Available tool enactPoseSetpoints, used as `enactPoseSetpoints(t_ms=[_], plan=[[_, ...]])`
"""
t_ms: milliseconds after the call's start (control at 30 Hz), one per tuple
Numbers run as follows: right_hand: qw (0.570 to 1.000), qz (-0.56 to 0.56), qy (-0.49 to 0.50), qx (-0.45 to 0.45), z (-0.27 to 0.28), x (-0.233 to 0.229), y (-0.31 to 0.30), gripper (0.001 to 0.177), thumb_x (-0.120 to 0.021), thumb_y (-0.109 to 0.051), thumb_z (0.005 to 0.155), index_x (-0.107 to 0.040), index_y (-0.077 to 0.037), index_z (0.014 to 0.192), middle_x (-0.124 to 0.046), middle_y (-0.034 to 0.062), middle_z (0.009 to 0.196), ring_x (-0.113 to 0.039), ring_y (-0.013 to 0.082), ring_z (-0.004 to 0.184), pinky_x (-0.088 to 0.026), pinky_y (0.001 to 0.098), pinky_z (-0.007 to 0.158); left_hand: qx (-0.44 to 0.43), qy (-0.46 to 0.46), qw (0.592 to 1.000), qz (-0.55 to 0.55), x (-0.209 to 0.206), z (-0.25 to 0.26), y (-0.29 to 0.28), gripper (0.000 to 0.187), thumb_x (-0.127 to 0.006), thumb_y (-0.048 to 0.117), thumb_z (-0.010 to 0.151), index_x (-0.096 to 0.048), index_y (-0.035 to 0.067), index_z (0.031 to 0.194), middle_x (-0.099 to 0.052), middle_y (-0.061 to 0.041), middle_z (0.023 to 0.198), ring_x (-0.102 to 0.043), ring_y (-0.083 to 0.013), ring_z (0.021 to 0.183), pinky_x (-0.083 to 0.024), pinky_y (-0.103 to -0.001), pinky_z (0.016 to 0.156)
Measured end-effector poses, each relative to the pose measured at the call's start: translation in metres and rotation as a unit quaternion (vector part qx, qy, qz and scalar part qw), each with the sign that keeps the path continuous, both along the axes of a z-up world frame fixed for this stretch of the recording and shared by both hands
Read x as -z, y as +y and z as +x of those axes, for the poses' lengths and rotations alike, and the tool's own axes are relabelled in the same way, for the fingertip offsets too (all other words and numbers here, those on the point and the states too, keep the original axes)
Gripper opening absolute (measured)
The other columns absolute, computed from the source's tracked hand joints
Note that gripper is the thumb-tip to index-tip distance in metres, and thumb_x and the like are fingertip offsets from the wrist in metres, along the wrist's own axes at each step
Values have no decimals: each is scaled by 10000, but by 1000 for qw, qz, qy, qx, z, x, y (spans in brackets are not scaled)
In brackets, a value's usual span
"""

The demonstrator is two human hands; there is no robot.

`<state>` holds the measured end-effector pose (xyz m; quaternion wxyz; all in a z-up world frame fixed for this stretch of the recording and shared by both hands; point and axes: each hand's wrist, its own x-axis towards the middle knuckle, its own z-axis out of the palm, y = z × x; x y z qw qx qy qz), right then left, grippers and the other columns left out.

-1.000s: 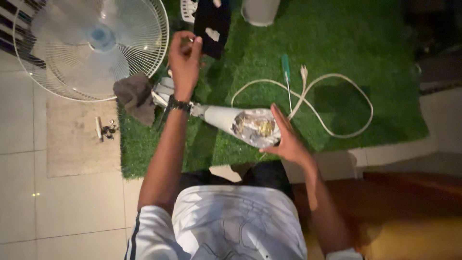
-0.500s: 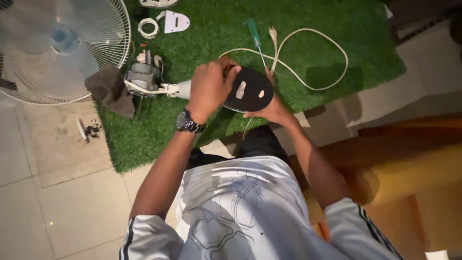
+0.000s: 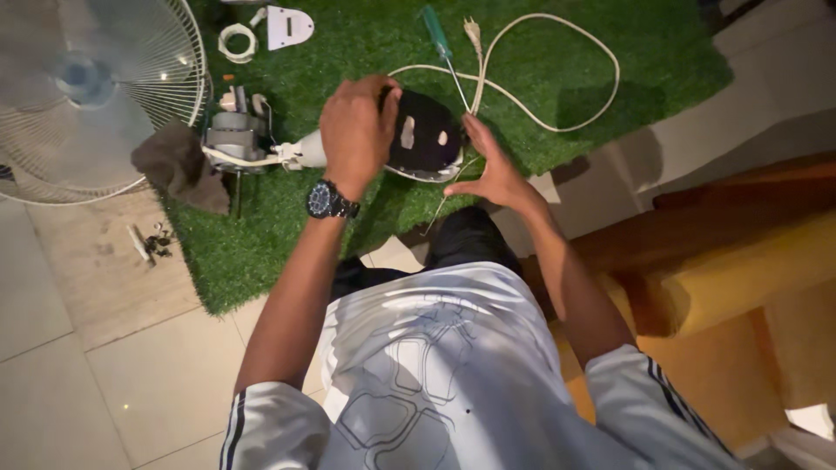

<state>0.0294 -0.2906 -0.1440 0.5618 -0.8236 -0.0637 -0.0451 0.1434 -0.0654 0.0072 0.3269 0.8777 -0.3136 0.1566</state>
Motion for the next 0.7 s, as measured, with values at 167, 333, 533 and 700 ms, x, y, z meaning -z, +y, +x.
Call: enactPoseSetpoints(t_ms=[167,333,533,700], plan=[[998,-64,2,8,-2,-21,5,1293,-988,-316,697,-144,-117,1657,-217,181,1721,-289,343,1575,-312,516,1259,-11,18,1000,16,3,5,-1,124,-761,212,948,-776,102,1004,-703,-186,868,-664,-366,821,-502,-490,724],[998,-52,-27,2,4,-31,17,1250,-973,-267,728,-153,-133,1662,-323,168,1707,-363,316,1562,-391,491,1222,-4,1,999,38,7,9,0,154,-792,242,900,-812,131,1005,-705,-175,868,-673,-324,795,-515,-459,703],[997,-46,-56,13,3,-31,17,1179,-972,-228,721,-250,-124,1647,-367,181,1673,-425,313,1520,-451,464,1166,12,10,998,53,8,10,1,168,-816,259,906,-813,112,987,-717,-161,812,-669,-327,799,-505,-452,686],[998,-51,-42,14,9,-30,11,1086,-972,-203,728,-331,-122,1600,-503,154,1463,-526,291,1301,-525,404,998,17,24,999,42,6,13,-1,242,-813,267,900,-775,127,1095,-735,-71,761,-671,-277,786,-501,-438,668]])
